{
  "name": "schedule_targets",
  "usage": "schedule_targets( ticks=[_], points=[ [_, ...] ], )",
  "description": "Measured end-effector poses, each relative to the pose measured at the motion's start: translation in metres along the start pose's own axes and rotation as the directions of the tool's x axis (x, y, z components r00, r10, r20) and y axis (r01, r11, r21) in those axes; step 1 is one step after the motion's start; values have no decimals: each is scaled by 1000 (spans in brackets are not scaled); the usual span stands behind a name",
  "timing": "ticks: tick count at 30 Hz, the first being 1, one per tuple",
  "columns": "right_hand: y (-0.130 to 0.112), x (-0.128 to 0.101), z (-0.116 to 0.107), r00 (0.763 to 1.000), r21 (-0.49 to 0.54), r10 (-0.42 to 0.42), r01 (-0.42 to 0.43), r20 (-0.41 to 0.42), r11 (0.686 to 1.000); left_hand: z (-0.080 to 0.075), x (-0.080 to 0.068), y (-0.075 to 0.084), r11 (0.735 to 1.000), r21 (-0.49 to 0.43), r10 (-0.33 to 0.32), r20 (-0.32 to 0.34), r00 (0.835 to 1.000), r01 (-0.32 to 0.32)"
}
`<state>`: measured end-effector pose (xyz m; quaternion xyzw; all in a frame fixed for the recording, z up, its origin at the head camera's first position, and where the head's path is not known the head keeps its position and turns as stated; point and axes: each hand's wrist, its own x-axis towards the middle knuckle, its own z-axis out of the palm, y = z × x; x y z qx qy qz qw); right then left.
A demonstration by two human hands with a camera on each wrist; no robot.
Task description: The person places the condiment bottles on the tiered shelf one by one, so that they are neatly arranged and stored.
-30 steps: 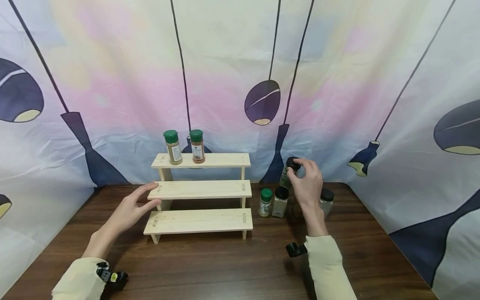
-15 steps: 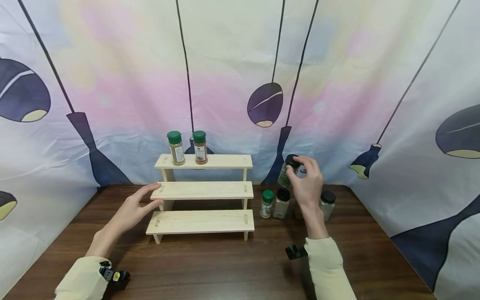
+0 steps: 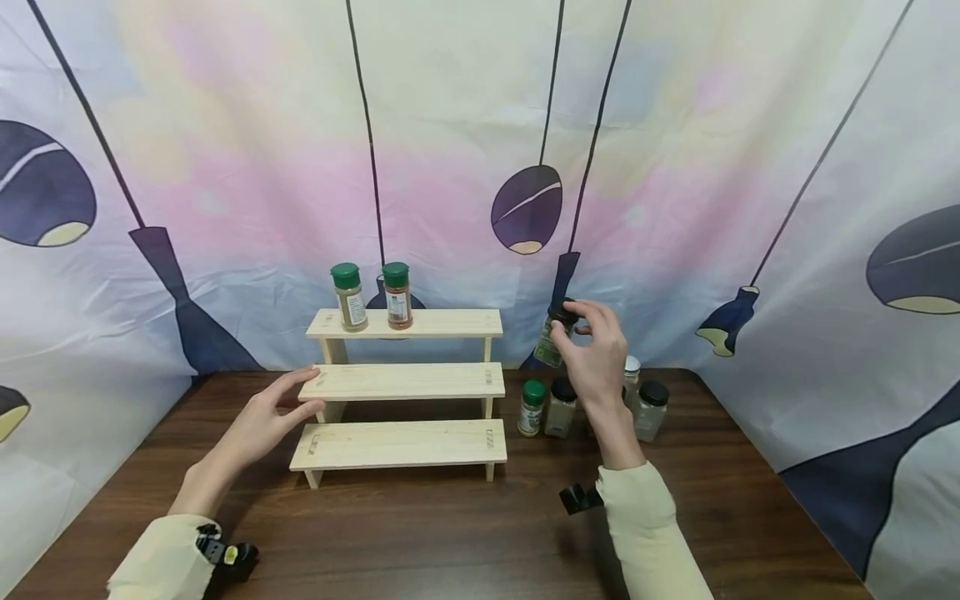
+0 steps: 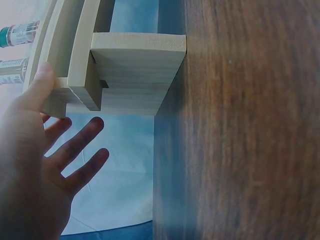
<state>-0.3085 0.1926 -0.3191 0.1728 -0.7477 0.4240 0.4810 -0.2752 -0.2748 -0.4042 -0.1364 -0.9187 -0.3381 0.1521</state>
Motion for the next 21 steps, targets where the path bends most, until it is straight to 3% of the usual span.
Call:
schedule_targets(
  ticks=[21],
  points=[
    [-37,27,25,996,3,-70,70,59,998,0,0,1,1000,-2,-5,-3,1000,5]
  ],
)
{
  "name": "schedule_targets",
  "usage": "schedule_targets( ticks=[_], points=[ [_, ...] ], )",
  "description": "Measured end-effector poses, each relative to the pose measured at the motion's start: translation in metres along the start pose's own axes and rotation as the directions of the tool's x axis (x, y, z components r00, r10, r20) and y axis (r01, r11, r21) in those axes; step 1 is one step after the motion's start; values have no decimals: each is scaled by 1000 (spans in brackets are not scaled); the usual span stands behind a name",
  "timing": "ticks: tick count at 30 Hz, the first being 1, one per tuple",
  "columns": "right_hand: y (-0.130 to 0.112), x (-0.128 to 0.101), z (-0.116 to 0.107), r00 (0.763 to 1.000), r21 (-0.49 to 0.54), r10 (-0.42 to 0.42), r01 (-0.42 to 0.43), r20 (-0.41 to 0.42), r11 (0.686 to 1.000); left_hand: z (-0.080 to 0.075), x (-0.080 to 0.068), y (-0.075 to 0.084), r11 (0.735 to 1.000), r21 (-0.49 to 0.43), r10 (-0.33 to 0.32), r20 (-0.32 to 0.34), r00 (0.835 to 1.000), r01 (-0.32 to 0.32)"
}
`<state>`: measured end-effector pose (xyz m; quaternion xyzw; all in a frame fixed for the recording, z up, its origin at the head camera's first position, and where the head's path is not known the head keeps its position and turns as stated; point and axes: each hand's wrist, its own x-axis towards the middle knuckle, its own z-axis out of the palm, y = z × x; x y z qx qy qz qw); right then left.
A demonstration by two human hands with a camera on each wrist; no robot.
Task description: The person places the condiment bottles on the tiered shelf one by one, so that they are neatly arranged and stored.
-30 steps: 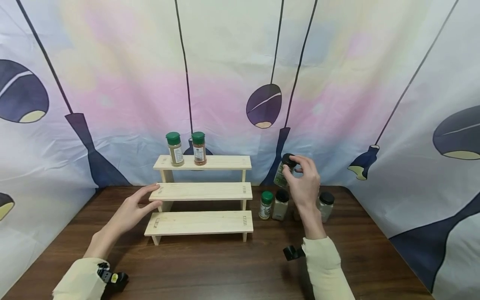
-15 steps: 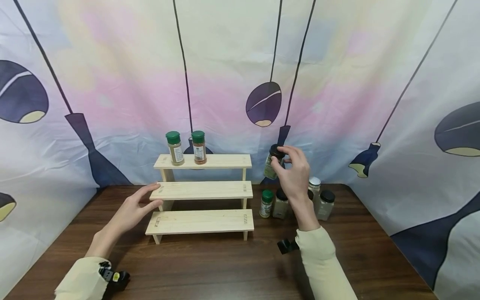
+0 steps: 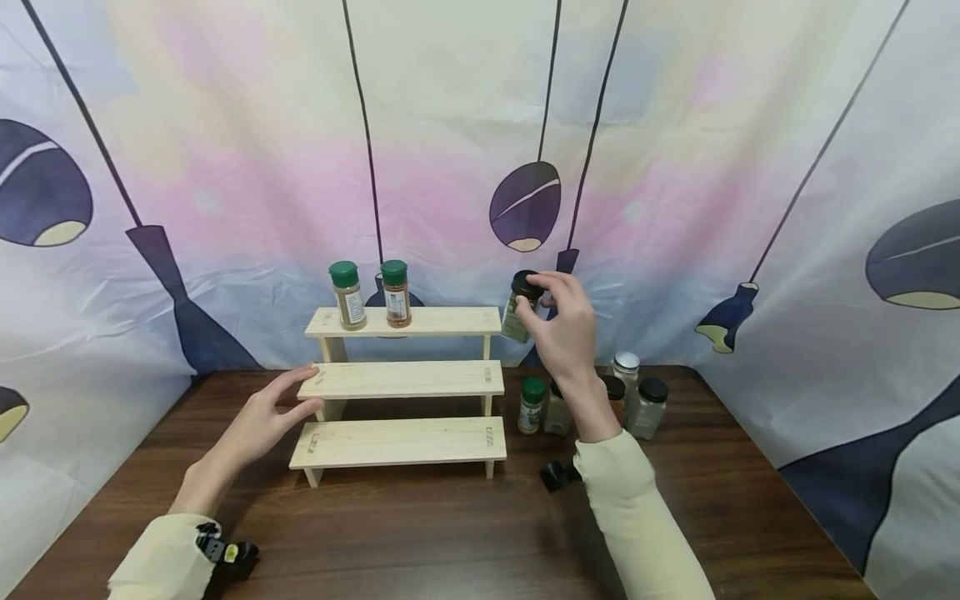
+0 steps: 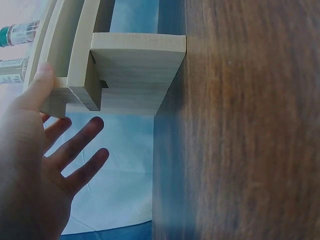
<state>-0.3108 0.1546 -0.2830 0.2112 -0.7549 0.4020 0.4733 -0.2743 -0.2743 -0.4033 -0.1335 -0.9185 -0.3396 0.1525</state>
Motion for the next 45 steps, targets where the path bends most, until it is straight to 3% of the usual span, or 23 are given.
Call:
schedule_targets(
  ticks=[13,29,45],
  points=[
    [-19,24,23,993,90,-93,86,78,992,-1,0,-1,1000,2,7,-11,1000,-7],
    [-26,45,61,977,131,-95,70,193,989,-1,-2,-3,1000,-2,-4,3,1000,4],
    [-37,51,92,934,80,43,-76,355,994,-1,1,-3,1000,-7,-6,21,1000,6]
  ],
)
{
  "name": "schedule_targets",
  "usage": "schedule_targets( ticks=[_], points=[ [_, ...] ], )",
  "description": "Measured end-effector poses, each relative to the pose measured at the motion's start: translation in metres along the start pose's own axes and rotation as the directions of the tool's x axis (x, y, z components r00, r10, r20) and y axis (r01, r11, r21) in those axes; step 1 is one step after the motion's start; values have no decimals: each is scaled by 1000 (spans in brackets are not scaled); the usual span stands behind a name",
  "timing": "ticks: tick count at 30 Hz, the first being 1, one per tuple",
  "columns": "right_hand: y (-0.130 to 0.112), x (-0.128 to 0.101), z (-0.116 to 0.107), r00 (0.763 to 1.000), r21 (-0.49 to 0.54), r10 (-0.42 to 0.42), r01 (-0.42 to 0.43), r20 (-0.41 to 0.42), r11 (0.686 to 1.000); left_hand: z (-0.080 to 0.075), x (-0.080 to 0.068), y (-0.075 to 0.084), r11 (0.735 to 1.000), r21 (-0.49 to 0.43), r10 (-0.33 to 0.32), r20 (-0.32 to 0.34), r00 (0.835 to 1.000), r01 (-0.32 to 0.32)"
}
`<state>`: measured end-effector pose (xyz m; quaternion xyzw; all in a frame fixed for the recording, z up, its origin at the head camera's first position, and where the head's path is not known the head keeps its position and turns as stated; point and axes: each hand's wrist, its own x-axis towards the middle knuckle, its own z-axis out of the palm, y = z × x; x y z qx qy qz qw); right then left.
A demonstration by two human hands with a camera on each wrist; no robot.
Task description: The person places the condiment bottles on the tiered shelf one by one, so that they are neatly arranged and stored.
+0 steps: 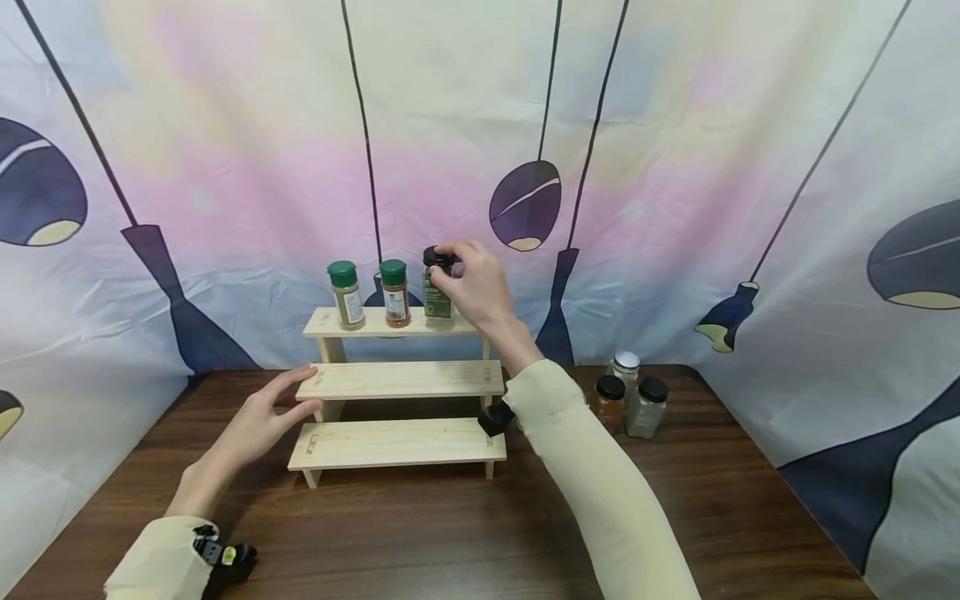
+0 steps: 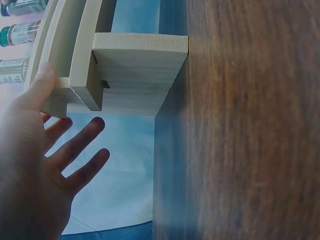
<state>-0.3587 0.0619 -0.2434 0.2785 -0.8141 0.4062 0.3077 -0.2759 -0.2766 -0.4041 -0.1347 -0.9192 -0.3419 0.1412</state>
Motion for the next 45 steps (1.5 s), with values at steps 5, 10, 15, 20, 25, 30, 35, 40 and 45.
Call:
schedule_targets(
  ticks=[5,10,15,20,25,30,35,40,45],
  points=[
    [1,2,4,999,-6,29,-29,23,1000,0,0,2,1000,0,6,-2,1000,-6],
    [5,2,5,998,-4,42,-42,41,999,1,0,3,1000,-2,7,-2,1000,-7],
    [10,1,7,997,0,47,-47,54,999,1,0,3,1000,-9,3,-2,1000,-3],
    [15,1,8,998,12,46,-47,52,999,0,0,1,1000,-17,-5,3,1000,5],
    [17,-1,8,998,36,44,-46,44,998,0,0,0,1000,-10,-3,3,1000,3],
    [18,-2,8,998,55,40,-43,53,998,1,0,-1,1000,-7,-6,5,1000,6],
    [20,-6,5,997,73,55,-59,51,996,2,0,-1,1000,-10,-3,4,1000,3],
    [18,-14,-1,1000,58,0,0,12,998,2,1,-1,1000,7,5,-4,1000,-5],
    [16,-23,-8,998,14,-60,60,-22,998,1,0,-1,1000,1,15,-13,1000,-15]
  ],
)
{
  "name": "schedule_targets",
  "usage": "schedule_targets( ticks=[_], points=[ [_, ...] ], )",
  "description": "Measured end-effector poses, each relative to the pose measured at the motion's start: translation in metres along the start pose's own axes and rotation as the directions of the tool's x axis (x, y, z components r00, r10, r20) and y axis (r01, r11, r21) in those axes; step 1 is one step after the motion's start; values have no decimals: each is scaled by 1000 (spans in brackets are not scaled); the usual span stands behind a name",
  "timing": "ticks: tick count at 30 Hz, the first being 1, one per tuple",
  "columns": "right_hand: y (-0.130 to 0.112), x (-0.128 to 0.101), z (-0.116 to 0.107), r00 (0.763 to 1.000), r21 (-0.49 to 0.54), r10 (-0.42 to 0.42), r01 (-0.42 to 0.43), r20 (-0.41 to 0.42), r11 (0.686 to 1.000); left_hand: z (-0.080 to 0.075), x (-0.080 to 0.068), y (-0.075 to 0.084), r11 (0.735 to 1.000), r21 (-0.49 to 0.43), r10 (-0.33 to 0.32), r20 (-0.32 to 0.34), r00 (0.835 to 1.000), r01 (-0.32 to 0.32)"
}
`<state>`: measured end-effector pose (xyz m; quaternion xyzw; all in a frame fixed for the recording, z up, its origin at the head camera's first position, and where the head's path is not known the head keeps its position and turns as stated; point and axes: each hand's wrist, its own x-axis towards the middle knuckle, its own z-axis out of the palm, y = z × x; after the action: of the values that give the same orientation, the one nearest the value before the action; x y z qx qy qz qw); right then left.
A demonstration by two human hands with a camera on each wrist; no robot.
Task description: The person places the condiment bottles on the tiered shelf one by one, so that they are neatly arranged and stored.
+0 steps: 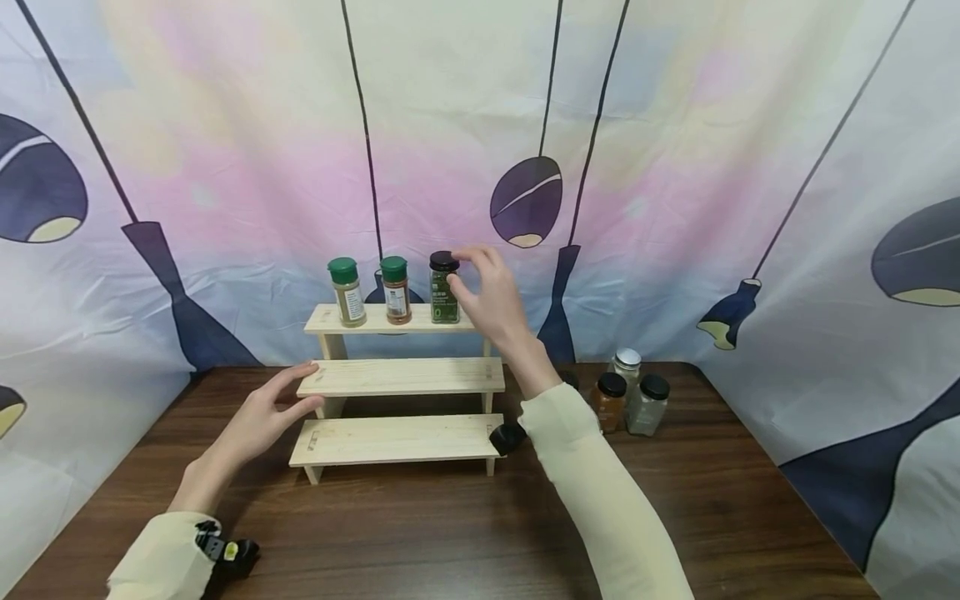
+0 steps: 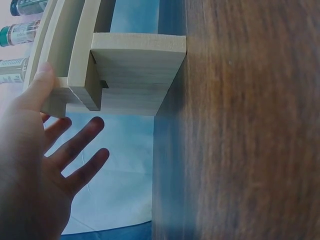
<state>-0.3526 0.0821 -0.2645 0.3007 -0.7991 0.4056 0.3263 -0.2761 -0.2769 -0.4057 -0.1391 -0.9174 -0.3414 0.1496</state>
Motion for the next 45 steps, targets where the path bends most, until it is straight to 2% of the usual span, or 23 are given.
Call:
schedule_targets(
  ticks=[10,20,29,36,45],
  points=[
    [12,-32,-17,999,-56,-12,11,-33,998,2,0,0,1000,-4,-8,6,1000,8],
    [21,-63,-29,998,-69,17,-22,-68,997,0,1,0,1000,9,1,1,1000,-1],
    [31,-85,-33,997,-100,41,-47,-65,994,2,1,-1,1000,13,3,0,1000,-3],
    [38,-99,-40,992,-95,106,-113,-71,989,1,1,1,1000,13,-1,-1,1000,1],
    [45,-116,-48,984,-108,150,-160,-92,981,3,0,-1,1000,16,8,-18,1000,-8]
  ],
)
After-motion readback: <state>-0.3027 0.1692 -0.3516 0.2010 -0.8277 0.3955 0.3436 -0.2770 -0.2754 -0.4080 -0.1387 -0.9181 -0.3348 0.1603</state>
